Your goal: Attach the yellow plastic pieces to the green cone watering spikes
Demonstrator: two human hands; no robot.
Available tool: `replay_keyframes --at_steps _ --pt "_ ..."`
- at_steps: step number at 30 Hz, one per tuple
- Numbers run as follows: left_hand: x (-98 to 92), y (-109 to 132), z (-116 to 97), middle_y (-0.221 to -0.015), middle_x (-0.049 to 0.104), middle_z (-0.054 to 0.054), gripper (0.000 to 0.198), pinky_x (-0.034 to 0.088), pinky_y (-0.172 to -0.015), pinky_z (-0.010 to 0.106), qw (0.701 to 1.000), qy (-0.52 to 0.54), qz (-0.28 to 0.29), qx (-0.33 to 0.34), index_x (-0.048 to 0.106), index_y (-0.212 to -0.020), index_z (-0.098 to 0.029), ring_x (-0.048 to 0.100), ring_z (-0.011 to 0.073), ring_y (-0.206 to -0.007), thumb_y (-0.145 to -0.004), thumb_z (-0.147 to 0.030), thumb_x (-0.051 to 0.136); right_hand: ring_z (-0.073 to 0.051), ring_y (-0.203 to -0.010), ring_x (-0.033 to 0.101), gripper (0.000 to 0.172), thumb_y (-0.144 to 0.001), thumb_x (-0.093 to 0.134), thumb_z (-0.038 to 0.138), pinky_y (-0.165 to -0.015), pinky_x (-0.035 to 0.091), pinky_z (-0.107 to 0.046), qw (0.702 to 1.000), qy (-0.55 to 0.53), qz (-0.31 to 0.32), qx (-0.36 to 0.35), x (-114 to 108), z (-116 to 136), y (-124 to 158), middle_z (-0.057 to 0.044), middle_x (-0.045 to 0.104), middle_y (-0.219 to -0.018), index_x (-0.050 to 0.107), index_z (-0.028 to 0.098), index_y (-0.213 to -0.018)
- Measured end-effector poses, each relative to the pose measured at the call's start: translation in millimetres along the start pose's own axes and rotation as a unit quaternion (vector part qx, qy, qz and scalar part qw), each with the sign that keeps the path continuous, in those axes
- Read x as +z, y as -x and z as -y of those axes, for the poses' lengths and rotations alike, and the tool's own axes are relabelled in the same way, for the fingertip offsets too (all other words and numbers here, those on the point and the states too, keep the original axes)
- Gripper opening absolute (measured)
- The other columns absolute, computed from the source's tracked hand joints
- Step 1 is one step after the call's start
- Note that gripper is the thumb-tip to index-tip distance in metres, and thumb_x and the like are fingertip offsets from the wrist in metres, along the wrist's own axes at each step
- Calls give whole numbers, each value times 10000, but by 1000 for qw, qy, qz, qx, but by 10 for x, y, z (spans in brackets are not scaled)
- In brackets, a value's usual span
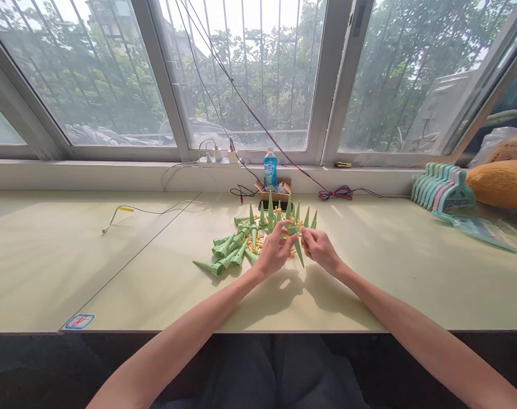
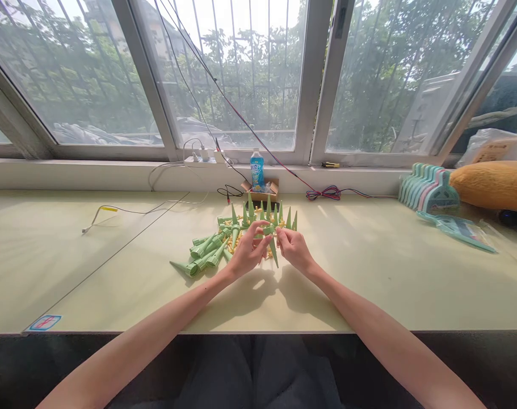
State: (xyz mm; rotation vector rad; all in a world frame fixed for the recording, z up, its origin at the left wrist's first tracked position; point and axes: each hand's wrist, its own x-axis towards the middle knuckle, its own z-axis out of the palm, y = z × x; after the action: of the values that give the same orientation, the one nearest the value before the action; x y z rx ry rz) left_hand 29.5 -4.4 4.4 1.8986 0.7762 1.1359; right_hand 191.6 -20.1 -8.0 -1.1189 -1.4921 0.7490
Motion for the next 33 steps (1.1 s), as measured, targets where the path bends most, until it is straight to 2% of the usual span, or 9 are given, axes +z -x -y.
replay_keyframes --at_steps 8,14,17,21,27,33 --pt "-17 -21 15 -902 554 34 255 410 -445 174 997 -48 -39 39 532 -1116 -190 508 67 -536 -954 -375 464 -82 -377 323 588 -898 420 692 -363 269 -239 999 19 -32 -7 -12 35 8 41 365 -452 354 216 -560" --pt "-35 -7 29 -971 570 53 256 488 -519 190 991 -96 3 89 587 -1110 -179 536 65 -584 -864 -249 576 -86 -378 327 606 -909 426 670 -377 268 -243 999 32 -40 -1 -17 -3 5 44 327 -432 315 214 -526" --pt "-37 -7 32 -986 558 56 260 508 -532 199 989 -101 17 102 616 -1100 -182 538 62 -591 -862 -287 602 -90 -379 326 616 -898 429 684 -382 271 -248 998 40 -41 -1 -14 -23 1 43 316 -424 306 216 -516" --pt "-24 -18 46 -943 542 46 244 521 -543 203 989 -106 4 107 672 -1046 -196 545 74 -625 -884 -367 604 -91 -386 319 606 -900 429 680 -389 269 -249 998 54 -40 -2 -8 -26 0 45 307 -426 294 220 -528" --pt "-13 -18 82 -943 553 45 219 484 -499 184 985 -110 4 136 716 -1032 -222 516 52 -582 -893 -355 611 -93 -409 324 582 -924 413 640 -407 268 -246 997 70 -40 -18 -1 -15 7 42 324 -442 312 216 -539" --pt "-29 -13 122 -929 574 50 244 497 -502 190 978 -117 -1 173 741 -1027 -241 497 44 -551 -911 -383 581 -97 -422 322 574 -940 403 608 -427 271 -250 995 87 -34 -29 -5 2 21 34 353 -433 322 212 -532"
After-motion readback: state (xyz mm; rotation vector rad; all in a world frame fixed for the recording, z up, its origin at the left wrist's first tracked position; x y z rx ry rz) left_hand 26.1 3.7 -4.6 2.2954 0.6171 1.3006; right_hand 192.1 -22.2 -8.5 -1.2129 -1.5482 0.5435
